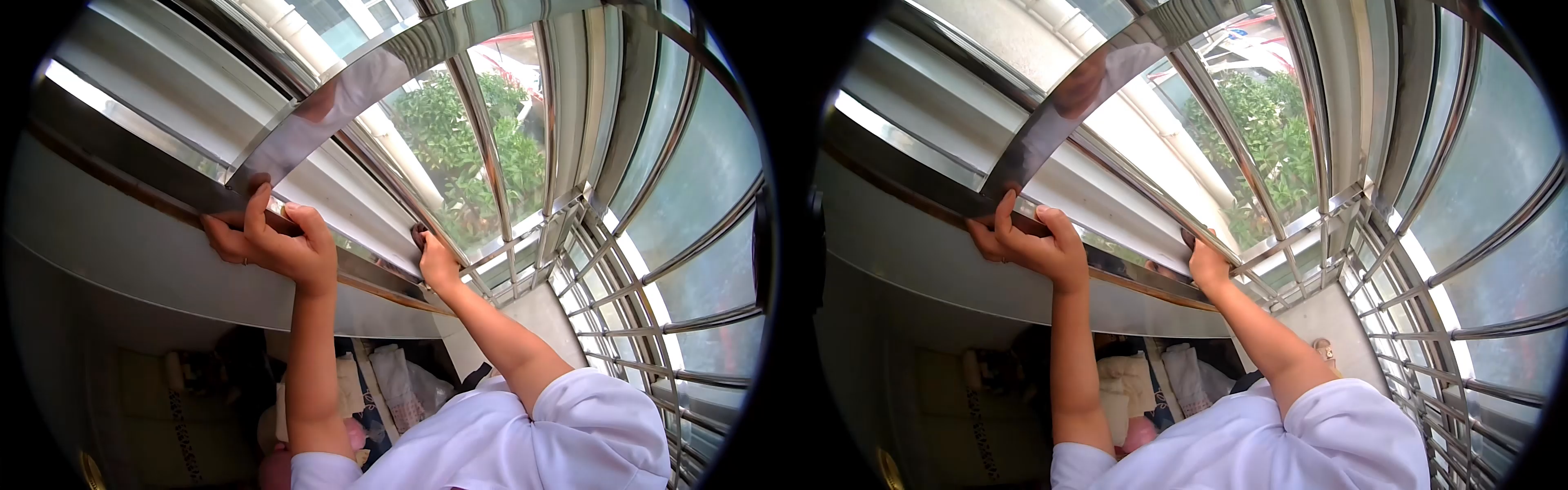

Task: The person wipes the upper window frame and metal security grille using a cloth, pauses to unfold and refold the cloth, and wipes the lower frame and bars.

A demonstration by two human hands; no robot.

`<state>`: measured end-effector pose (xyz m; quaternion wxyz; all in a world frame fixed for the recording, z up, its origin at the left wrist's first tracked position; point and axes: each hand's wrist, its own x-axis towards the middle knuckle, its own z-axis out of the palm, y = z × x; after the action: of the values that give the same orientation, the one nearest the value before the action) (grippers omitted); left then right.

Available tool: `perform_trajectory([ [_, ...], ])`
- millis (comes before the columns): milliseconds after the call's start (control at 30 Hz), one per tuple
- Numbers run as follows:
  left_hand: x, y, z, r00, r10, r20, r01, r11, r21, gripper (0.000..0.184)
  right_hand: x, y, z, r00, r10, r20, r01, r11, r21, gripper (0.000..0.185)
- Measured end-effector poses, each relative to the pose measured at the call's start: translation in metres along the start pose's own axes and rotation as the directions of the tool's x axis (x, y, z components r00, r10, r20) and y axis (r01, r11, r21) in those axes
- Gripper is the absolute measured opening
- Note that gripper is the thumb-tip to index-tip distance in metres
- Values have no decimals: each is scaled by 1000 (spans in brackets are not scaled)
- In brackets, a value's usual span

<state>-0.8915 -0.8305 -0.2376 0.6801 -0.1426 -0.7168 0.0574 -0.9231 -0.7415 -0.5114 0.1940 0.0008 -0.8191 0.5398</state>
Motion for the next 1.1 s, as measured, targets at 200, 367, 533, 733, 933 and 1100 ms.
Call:
perform_trajectory([
  [200,-2,4,0,1000,-28,8,28,999,-16,30,5,18,22,988,145,44,-138,981,-136,15],
  [367,-21,14,0,999,-14,49,13,1000,27,28,8,40,41,993,109,-54,-116,982,-150,15],
  [533,-23,13,0,994,-94,60,97,994,-41,29,33,30,26,893,276,354,-92,885,-457,27],
  [733,-23,13,1,996,-69,59,67,997,31,27,21,24,17,842,259,472,-53,912,-407,41],
  [933,-23,15,3,996,-81,32,80,997,19,23,11,4,14,996,88,15,-85,987,-133,16],
  [1100,-23,15,0,996,-76,43,75,997,19,21,26,-31,-2,988,111,108,-107,993,-42,23],
])
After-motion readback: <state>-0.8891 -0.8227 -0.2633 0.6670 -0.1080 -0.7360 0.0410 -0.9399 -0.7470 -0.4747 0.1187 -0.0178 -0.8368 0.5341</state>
